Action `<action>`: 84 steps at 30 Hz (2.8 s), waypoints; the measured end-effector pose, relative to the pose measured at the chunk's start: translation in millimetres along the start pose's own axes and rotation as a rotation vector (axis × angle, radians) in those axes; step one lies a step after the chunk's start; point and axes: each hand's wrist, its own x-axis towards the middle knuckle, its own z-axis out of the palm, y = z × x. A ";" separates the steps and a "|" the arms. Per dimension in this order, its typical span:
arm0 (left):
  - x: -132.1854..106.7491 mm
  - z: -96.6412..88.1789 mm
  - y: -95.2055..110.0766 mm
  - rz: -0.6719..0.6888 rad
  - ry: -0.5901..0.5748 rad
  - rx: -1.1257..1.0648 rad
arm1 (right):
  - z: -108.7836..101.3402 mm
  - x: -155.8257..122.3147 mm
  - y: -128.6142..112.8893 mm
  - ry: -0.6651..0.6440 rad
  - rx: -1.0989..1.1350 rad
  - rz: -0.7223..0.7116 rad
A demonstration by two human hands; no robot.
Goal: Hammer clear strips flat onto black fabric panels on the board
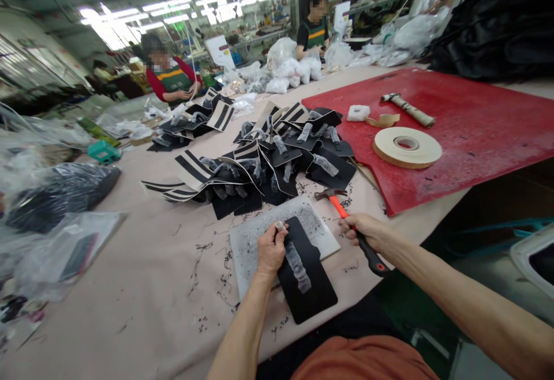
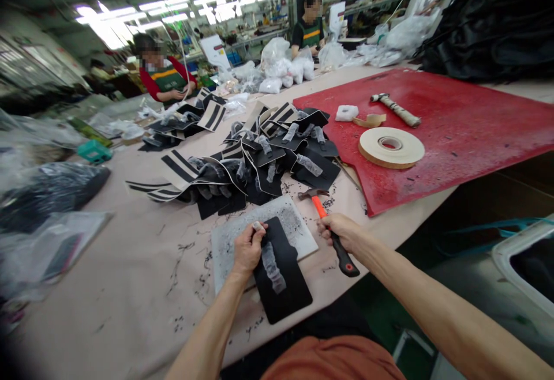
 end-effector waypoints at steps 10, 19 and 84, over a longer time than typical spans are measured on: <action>0.3 -1.7 -0.4 0.039 -0.054 0.016 | 0.5 -50.2 -46.6 0.171 -0.777 -0.676; 0.0 -1.6 1.0 0.047 -0.060 0.019 | -0.6 -63.4 -76.7 0.354 -0.723 -0.825; 23.2 -59.0 54.1 -0.136 0.531 -0.153 | 119.8 -16.7 -2.4 0.033 -0.790 -0.957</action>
